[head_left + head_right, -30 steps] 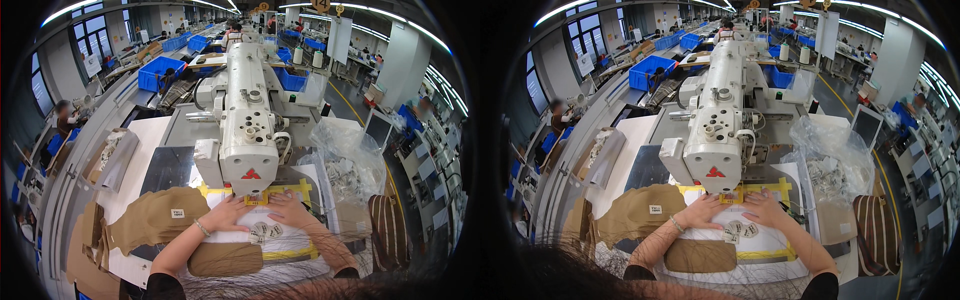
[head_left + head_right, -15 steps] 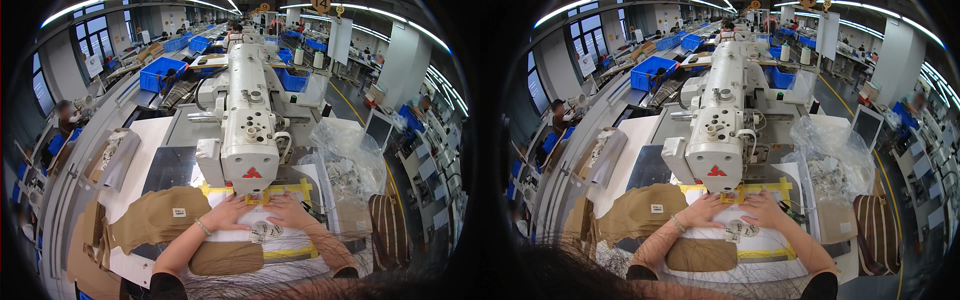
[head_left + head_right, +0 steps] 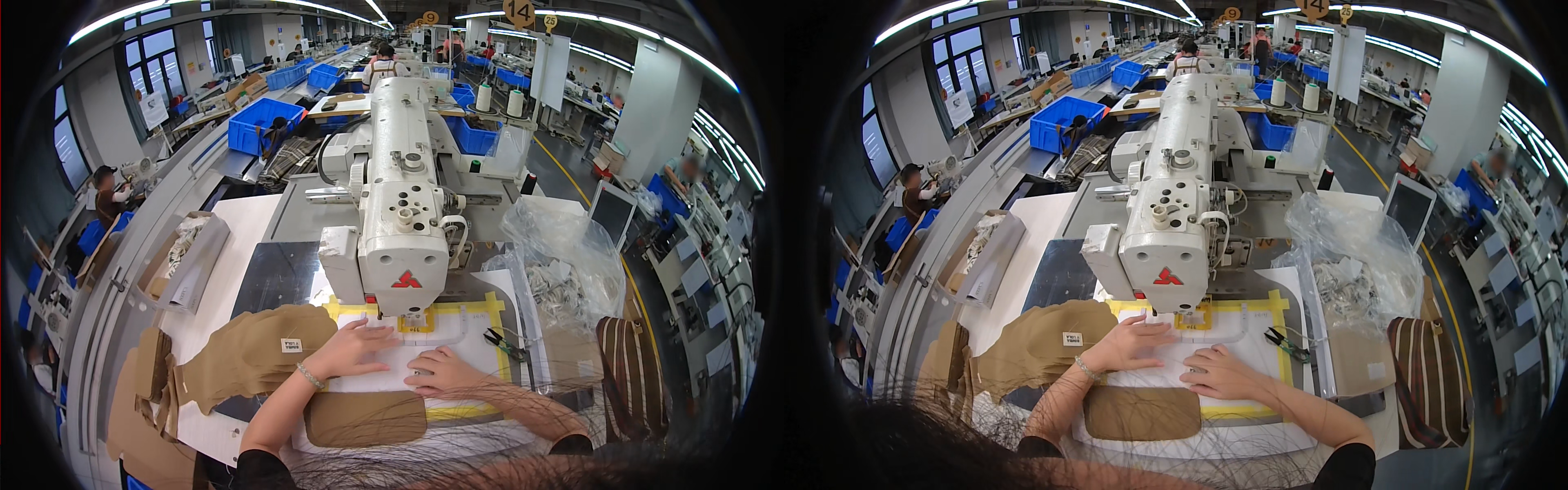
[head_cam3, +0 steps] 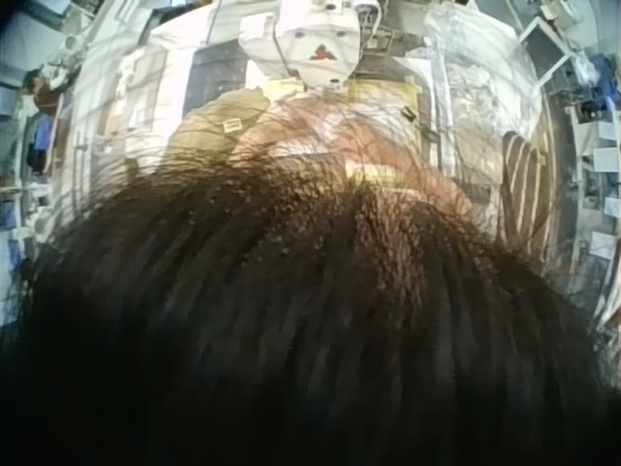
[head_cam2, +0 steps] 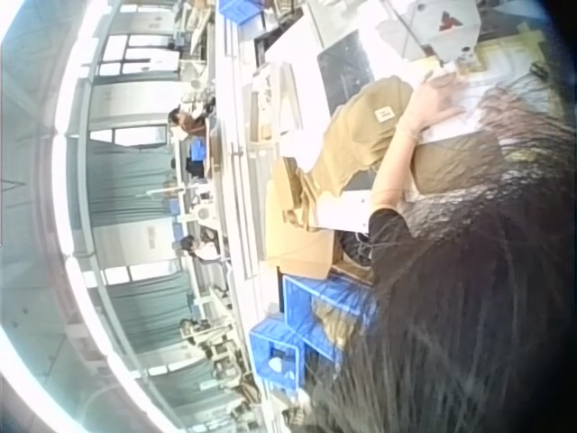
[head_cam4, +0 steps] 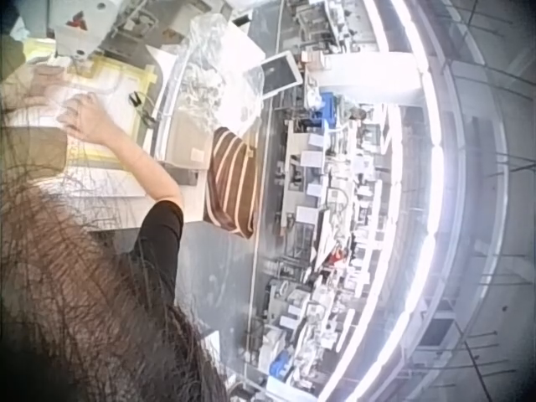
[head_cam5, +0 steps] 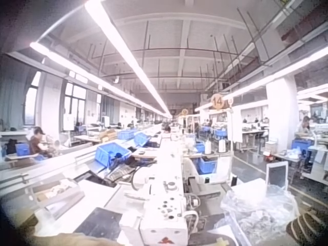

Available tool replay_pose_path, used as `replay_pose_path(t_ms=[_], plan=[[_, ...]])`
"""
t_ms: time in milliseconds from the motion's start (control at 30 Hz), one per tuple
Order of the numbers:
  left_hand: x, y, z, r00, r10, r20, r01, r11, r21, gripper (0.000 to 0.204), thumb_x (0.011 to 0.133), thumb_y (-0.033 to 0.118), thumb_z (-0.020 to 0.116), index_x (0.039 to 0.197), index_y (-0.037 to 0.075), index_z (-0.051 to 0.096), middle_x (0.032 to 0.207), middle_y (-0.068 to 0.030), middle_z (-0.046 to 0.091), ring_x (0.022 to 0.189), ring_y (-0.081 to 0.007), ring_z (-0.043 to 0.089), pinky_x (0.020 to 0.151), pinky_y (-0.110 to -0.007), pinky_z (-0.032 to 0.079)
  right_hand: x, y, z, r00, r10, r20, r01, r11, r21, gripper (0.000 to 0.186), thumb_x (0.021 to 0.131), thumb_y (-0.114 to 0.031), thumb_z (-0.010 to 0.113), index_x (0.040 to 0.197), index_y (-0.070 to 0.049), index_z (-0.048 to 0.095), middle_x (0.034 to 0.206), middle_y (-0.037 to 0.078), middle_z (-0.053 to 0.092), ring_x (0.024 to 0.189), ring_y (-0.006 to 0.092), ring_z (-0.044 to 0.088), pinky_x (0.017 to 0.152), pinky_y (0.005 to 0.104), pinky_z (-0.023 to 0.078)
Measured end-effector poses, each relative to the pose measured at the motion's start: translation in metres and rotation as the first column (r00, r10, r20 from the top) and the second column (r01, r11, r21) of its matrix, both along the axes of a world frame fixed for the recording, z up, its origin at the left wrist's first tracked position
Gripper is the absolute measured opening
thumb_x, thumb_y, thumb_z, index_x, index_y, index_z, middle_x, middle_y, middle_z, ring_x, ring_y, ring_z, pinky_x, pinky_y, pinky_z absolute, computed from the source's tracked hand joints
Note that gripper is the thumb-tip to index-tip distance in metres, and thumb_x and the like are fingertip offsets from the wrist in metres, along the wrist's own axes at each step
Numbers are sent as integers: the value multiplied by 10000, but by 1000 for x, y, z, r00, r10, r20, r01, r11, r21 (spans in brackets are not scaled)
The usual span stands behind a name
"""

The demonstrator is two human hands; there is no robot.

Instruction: Using an industrial sewing machine to sew small leather patches or labels onto fabric components.

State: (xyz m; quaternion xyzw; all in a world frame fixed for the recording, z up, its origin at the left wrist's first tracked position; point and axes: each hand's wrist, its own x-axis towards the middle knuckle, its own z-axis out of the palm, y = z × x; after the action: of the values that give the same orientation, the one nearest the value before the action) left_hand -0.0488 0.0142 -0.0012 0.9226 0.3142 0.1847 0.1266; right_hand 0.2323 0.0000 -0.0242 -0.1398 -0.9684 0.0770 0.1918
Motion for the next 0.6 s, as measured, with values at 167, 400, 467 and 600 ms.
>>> replay_pose_path(t_ms=[167, 400, 467, 600], plan=[[-6, -29, 5, 998, 51, -31, -52, 998, -43, 498, 839, 385, 690, 1269, 150, 605, 1285, -80, 601, 1227, -225, 525, 1086, -448, 335, 6, 3, -3, 996, -69, -54, 68, 997, -22, 194, 843, -244, 653, 1018, -176, 605, 1085, 9, 567, 1056, 189, 523, 864, 355, 364], [20, -88, 0, 969, 247, 15, -237, 942, -238, 479, 821, 315, 707, 1246, 116, 613, 994, -57, 578, 952, -230, 529, 856, -361, 373, 5, 4, -4, 974, -208, -92, 210, 978, 11, 209, 782, -205, 680, 974, -180, 601, 1084, -3, 566, 1047, 183, 526, 846, 359, 367], [25, -91, -1, 970, 244, 20, -228, 931, -284, 459, 817, 291, 711, 1236, 126, 622, 991, -51, 575, 956, -225, 524, 860, -360, 368, 4, 0, -1, 972, -217, -94, 219, 976, 15, 218, 777, -206, 684, 980, -187, 605, 1099, -3, 566, 1051, 186, 525, 844, 368, 365], [27, -94, -7, 968, 241, 71, -197, 905, -376, 382, 803, 205, 717, 1177, 149, 663, 987, -27, 574, 978, -204, 514, 877, -357, 347, 6, -17, 12, 964, -262, -45, 264, 964, 42, 248, 782, -238, 694, 1021, -207, 635, 1194, 9, 549, 1116, 205, 490, 859, 430, 327]])
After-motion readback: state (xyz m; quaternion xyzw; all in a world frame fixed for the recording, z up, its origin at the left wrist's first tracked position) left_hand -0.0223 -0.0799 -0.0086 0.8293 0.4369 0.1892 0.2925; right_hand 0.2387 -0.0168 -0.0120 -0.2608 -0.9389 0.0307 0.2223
